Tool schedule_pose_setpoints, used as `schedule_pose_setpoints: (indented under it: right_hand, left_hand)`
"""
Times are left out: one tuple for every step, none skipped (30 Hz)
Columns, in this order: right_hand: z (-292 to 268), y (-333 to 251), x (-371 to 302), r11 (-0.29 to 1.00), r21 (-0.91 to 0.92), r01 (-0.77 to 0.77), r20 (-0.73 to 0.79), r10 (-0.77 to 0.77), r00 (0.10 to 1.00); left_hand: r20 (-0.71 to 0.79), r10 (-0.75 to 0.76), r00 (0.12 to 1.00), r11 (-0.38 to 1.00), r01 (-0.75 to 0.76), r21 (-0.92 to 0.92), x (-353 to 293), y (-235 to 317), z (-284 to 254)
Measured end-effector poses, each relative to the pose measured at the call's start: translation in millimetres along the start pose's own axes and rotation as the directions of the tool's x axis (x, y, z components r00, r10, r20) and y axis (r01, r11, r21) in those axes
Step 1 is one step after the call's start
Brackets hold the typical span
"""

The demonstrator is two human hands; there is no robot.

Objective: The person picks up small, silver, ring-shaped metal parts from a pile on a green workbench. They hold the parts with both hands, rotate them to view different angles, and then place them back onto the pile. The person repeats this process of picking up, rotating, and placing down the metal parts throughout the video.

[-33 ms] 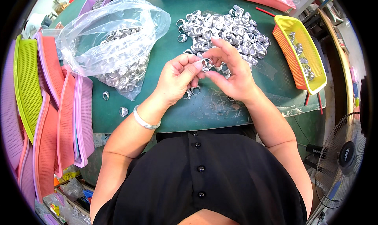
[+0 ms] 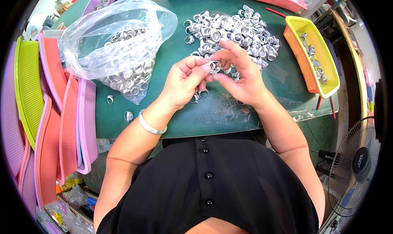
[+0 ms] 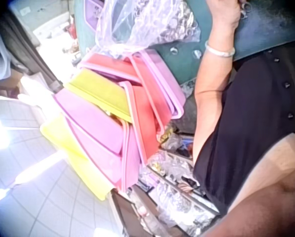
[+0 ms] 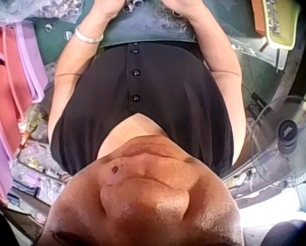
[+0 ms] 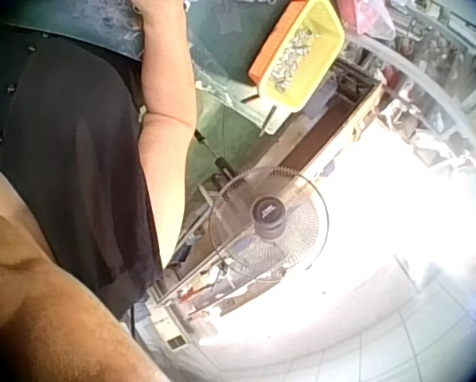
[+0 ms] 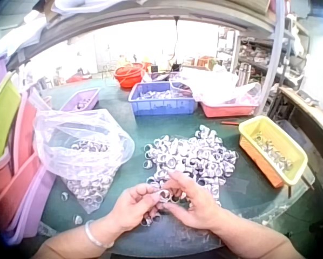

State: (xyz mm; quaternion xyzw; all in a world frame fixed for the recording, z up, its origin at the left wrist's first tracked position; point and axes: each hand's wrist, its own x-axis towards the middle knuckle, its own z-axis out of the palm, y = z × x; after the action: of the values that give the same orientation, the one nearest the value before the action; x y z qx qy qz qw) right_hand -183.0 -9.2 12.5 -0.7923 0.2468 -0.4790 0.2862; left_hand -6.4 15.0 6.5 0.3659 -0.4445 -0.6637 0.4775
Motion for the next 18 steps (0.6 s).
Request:
schedule_pose_setpoints:
  right_hand:
    - [0.4,-0.1,-0.3,1.0,0.01,-0.007,-0.001,0.007,1.0]
    - [0.7,-0.1,-0.4,1.0,0.019,-0.014,-0.002,0.014,1.0]
    - [0.5,0.1,-0.6,1.0,0.024,-0.019,0.0,0.019,1.0]
    - [0.2,0.4,-0.7,0.999,0.028,-0.023,0.004,0.023,1.0]
    - [0.2,0.7,-0.8,0.999,0.033,-0.028,0.007,0.028,1.0]
    - [1.1,1.2,-1.2,0.997,0.068,-0.043,0.004,0.043,0.999]
    - [2.6,2.0,-1.9,0.993,0.103,-0.059,0.002,0.059,0.998]
    - [3.5,2.5,-2.5,0.988,0.138,-0.074,0.0,0.074,0.997]
    - [3.7,2.9,-2.8,0.987,0.146,-0.073,0.003,0.074,0.997]
    - [3.7,3.3,-2.9,0.985,0.154,-0.073,0.007,0.073,0.997]
    - [3.6,3.5,-2.9,0.984,0.161,-0.073,0.01,0.072,0.997]
    - [3.3,3.5,-2.8,0.984,0.167,-0.067,0.002,0.068,0.998]
    - [3.1,3.7,-2.5,0.983,0.174,-0.062,-0.007,0.064,0.998]
    - [2.8,3.8,-2.3,0.982,0.18,-0.056,-0.015,0.059,0.998]
    - [2.6,4.5,-2.2,0.979,0.194,-0.062,-0.023,0.068,0.997]
    - [2.4,5.6,-2.4,0.976,0.208,-0.069,-0.032,0.077,0.997]
    - [2.4,6.2,-2.6,0.972,0.222,-0.075,-0.041,0.086,0.995]
    - [2.5,6.3,-2.6,0.973,0.221,-0.065,-0.045,0.077,0.996]
  left_hand:
    - [-0.003,-0.003,1.0,1.0,0.003,-0.001,-0.3,1.3,0.7]
    - [-0.007,-0.007,1.0,1.0,0.007,-0.003,-0.5,1.9,1.1]
    - [-0.007,-0.004,1.0,1.0,0.004,-0.006,-0.6,1.7,0.9]
    - [-0.007,-0.001,1.0,1.0,0.001,-0.01,-0.7,1.4,0.6]
    - [-0.007,0.002,1.0,1.0,-0.002,-0.013,-0.8,1.2,0.4]
    - [-0.006,0.009,1.0,1.0,-0.009,-0.015,-1.1,1.3,0.5]
    - [-0.004,0.016,1.0,1.0,-0.016,-0.018,-1.3,1.5,0.7]
    - [-0.003,0.023,1.0,1.0,-0.023,-0.02,-1.4,1.6,0.9]
    - [-0.003,0.037,0.999,0.999,-0.037,-0.01,-1.3,1.7,1.0]
    - [-0.003,0.051,0.999,0.999,-0.051,0.0,-1.1,1.9,1.2]
    - [-0.002,0.064,0.998,0.998,-0.064,0.011,-0.9,2.0,1.4]
    - [-0.004,0.091,0.996,0.996,-0.091,0.022,-0.5,0.7,1.5]
    - [-0.006,0.119,0.993,0.992,-0.119,0.034,0.1,-1.8,1.1]
    - [-0.007,0.146,0.989,0.988,-0.146,0.046,0.5,-3.8,0.7]
    - [0.003,0.158,0.988,0.986,-0.158,0.049,1.0,-4.8,0.1]
    - [0.015,0.168,0.986,0.984,-0.169,0.051,1.9,-5.7,-0.5]
    - [0.027,0.179,0.984,0.982,-0.18,0.053,2.4,-6.0,-0.7]
    - [0.025,0.183,0.983,0.981,-0.185,0.063,2.3,-5.9,-0.6]
